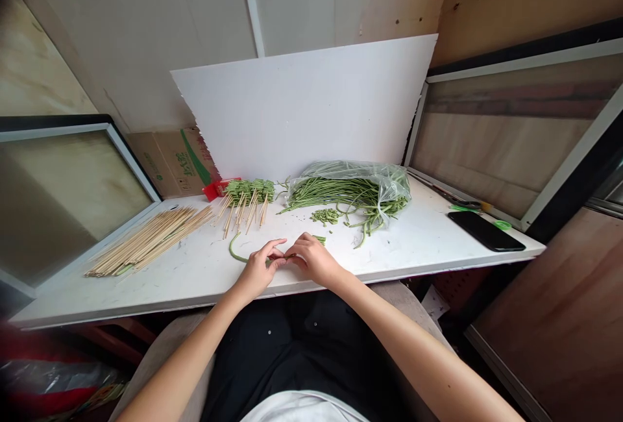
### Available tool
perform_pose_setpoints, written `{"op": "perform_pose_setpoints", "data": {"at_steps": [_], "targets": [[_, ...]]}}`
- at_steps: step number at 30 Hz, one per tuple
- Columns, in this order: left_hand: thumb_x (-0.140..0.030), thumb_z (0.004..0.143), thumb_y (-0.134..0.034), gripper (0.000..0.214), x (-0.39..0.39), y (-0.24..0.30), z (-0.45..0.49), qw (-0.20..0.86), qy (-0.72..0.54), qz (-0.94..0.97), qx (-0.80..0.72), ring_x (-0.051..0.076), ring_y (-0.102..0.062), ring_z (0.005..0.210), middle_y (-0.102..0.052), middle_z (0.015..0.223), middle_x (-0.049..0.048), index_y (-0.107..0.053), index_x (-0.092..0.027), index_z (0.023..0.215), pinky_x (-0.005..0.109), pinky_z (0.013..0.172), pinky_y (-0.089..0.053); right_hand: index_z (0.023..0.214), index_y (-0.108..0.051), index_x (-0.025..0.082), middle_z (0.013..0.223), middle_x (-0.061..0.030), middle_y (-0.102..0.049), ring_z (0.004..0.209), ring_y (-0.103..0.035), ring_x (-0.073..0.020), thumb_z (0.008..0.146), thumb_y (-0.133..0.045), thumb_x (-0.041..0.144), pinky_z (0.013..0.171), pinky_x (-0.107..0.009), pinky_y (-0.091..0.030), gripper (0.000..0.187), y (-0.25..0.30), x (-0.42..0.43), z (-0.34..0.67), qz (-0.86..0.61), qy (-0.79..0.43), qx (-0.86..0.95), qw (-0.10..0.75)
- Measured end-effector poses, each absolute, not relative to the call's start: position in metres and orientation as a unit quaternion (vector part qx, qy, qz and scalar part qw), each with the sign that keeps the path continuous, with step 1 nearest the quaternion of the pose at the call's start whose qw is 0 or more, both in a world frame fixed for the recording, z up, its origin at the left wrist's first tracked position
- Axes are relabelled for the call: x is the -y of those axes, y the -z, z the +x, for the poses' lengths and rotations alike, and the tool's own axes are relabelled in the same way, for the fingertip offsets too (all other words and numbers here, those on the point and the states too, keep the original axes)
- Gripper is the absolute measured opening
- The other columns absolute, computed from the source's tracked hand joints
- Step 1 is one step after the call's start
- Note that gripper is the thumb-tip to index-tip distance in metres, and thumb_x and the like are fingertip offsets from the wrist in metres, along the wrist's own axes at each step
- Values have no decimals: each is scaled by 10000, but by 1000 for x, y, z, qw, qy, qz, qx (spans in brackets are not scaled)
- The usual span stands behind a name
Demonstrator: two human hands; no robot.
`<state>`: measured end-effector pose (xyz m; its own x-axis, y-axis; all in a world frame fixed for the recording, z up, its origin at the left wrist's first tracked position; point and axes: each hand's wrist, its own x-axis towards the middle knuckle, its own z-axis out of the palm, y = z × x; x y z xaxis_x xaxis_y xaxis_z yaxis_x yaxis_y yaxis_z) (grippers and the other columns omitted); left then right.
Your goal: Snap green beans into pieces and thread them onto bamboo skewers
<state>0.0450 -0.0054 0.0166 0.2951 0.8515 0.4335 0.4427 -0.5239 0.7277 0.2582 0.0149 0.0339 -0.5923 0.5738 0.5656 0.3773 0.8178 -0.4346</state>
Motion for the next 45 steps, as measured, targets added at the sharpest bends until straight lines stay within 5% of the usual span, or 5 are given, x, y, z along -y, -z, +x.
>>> {"op": "perform_pose_setpoints", "data": {"at_steps": [14,19,26,35,45], "targets": [[-315,963,-668,168,0,-10,38,191,-414,779,-430,206,-698,870,-758,955,83,-775,-190,999,296,746,-559,625,-710,231,754,-127,-612,875,-514,-284,1064,-294,590,849,-449,-449,704,-13,-82,335,-516,5,764,387],[-321,963,-671,169,-1,-8,37,193,-415,776,-435,206,-700,889,-760,975,83,-774,-192,1002,304,770,-563,909,-791,219,921,-137,-681,927,-518,-306,1079,-298,518,827,-448,-428,601,-21,-78,339,-546,44,726,416],[-354,974,-654,212,-1,-8,38,197,-419,778,-426,207,-688,860,-753,960,95,-783,-189,1013,318,762,-559,822,-785,205,860,-129,-703,869,-575,-300,1088,-272,499,851,-449,-437,648,-39,-77,340,-555,1,678,483],[-322,962,-677,169,1,-13,39,172,-437,778,-417,178,-660,769,-745,920,81,-783,-196,1001,269,661,-504,1129,-758,256,988,-85,-764,1005,-588,-270,1018,-600,409,907,-414,-484,246,-40,-19,266,-285,-123,880,361],[-318,935,-712,136,3,-15,42,181,-440,768,-430,183,-682,788,-767,910,69,-772,-196,941,260,649,-494,1115,-751,241,944,-79,-750,972,-588,-263,951,-717,358,852,-378,-501,204,-37,-23,272,-292,-129,872,370]]}}
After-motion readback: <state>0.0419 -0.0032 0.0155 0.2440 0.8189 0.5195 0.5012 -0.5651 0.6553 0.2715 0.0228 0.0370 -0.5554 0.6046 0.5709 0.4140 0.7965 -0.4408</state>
